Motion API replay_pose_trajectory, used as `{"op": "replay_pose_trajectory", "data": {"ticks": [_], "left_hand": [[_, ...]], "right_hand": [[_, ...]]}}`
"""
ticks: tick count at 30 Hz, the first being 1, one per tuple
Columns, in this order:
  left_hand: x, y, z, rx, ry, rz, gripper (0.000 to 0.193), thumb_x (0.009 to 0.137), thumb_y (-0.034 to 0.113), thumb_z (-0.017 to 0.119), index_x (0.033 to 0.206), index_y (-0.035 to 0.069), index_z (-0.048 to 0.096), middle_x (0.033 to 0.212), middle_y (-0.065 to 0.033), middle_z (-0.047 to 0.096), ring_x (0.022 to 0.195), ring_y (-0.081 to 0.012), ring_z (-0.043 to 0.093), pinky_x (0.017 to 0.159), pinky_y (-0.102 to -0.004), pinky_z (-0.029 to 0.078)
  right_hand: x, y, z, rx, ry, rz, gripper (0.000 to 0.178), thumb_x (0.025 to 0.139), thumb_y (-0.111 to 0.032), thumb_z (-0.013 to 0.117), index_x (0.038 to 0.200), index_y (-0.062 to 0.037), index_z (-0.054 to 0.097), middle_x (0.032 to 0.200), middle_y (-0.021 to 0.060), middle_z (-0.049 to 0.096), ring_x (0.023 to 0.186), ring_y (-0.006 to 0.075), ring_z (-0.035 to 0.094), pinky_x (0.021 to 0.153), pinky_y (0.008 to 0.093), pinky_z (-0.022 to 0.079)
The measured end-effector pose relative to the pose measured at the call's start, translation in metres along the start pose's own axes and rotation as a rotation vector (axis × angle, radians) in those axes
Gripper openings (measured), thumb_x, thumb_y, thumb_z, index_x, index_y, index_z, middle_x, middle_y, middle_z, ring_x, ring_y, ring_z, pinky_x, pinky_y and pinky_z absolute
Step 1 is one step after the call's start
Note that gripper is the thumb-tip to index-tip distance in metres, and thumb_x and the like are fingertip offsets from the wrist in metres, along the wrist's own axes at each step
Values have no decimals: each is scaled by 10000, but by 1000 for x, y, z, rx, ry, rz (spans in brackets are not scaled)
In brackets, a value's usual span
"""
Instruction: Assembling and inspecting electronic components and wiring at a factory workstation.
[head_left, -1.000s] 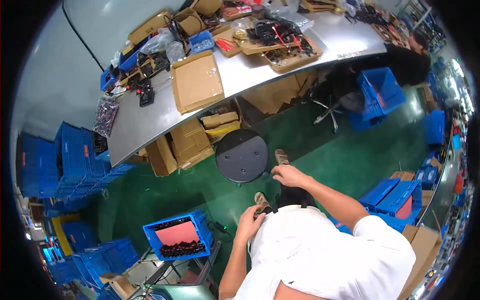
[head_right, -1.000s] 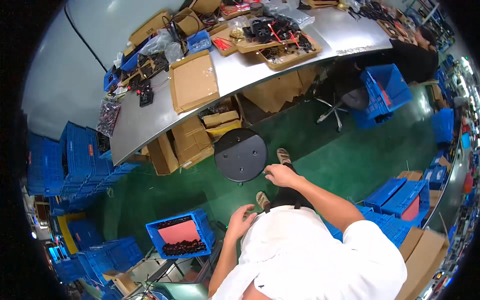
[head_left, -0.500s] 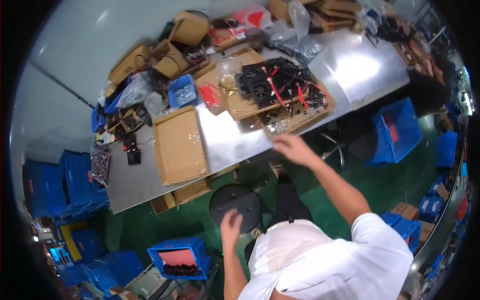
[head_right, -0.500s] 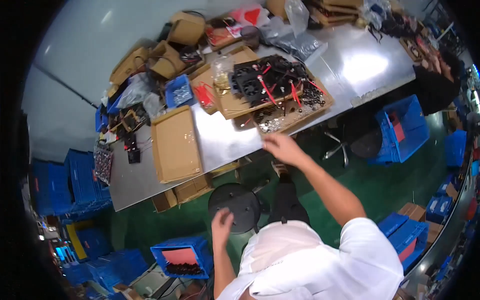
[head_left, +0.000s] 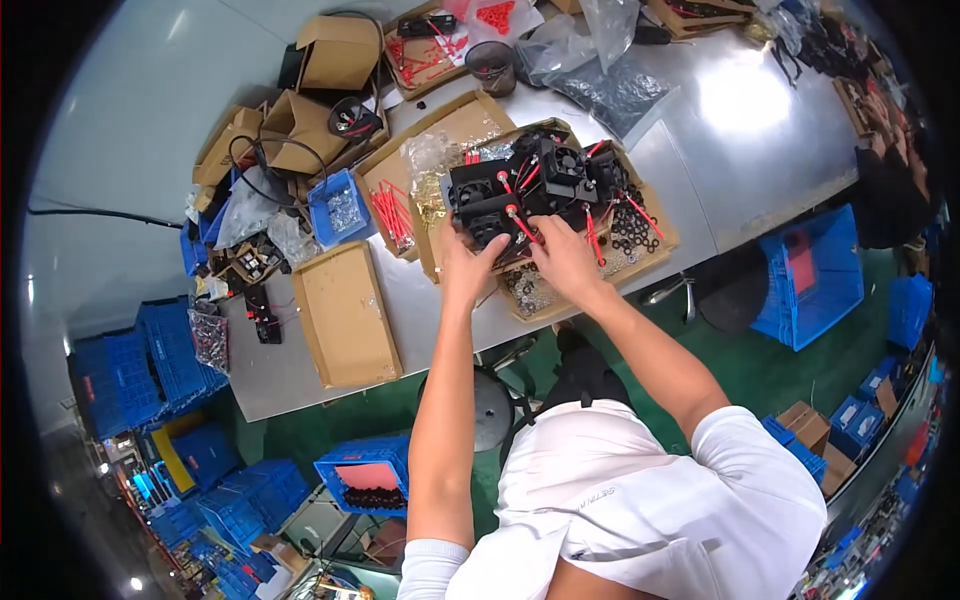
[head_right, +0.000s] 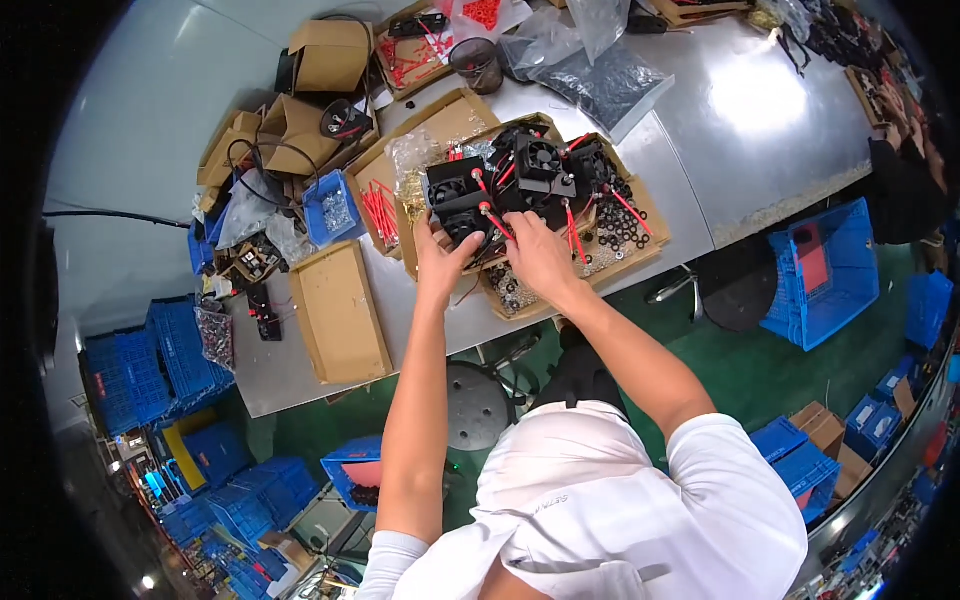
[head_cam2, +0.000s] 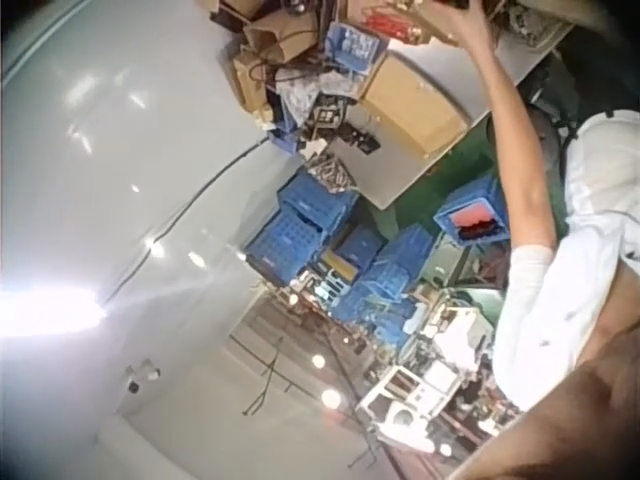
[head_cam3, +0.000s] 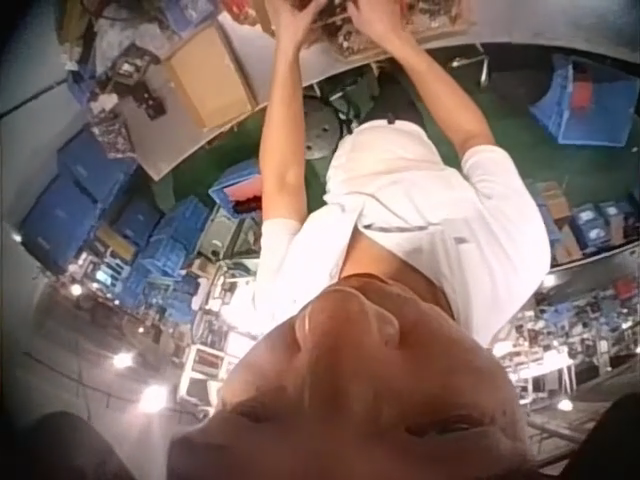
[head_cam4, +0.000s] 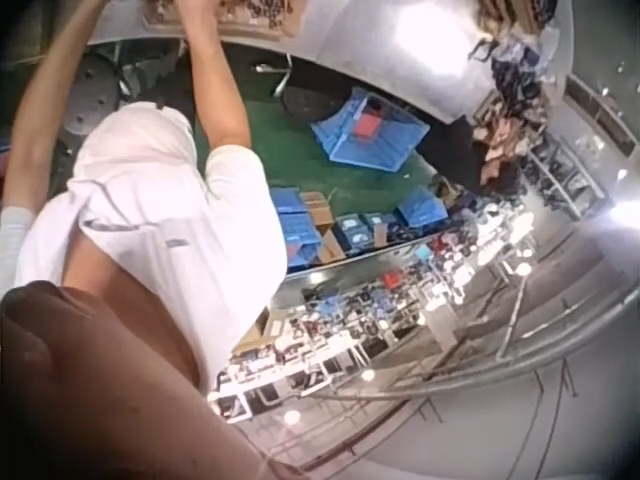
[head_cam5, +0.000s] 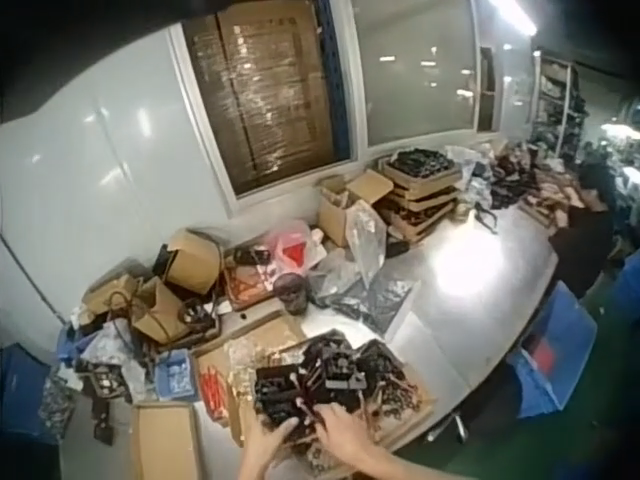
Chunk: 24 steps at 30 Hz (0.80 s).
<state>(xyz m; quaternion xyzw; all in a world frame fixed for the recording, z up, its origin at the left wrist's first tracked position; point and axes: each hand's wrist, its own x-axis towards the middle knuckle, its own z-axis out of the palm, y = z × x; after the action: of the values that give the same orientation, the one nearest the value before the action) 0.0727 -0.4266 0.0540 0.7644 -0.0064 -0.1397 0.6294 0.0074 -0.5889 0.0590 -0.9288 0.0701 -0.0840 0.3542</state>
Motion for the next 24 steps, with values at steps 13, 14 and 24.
{"op": "replay_pose_trajectory", "data": {"ticks": [13,14,24], "left_hand": [[23,25,-3,12,-75,-171,1046,675,122,820,1439,-38,125,1287,-201,466,1147,-263,523,969,-354,439],[25,28,-2,11,-75,-196,1064,665,123,827,1440,-44,118,1284,-196,474,1150,-258,520,979,-352,430],[29,28,8,-17,-18,-188,820,655,176,844,1279,-5,343,1170,-144,546,1075,-215,553,957,-333,437]], "right_hand": [[84,88,-71,175,63,149,884,695,-413,782,1355,20,382,1272,214,469,1231,321,428,1044,390,329],[91,92,-69,219,-58,154,927,688,-443,780,1377,15,362,1292,228,458,1250,330,415,1055,391,318],[109,107,-68,138,-506,-11,978,594,-472,819,1389,-97,391,1303,222,421,1253,359,386,1063,415,305]]}}
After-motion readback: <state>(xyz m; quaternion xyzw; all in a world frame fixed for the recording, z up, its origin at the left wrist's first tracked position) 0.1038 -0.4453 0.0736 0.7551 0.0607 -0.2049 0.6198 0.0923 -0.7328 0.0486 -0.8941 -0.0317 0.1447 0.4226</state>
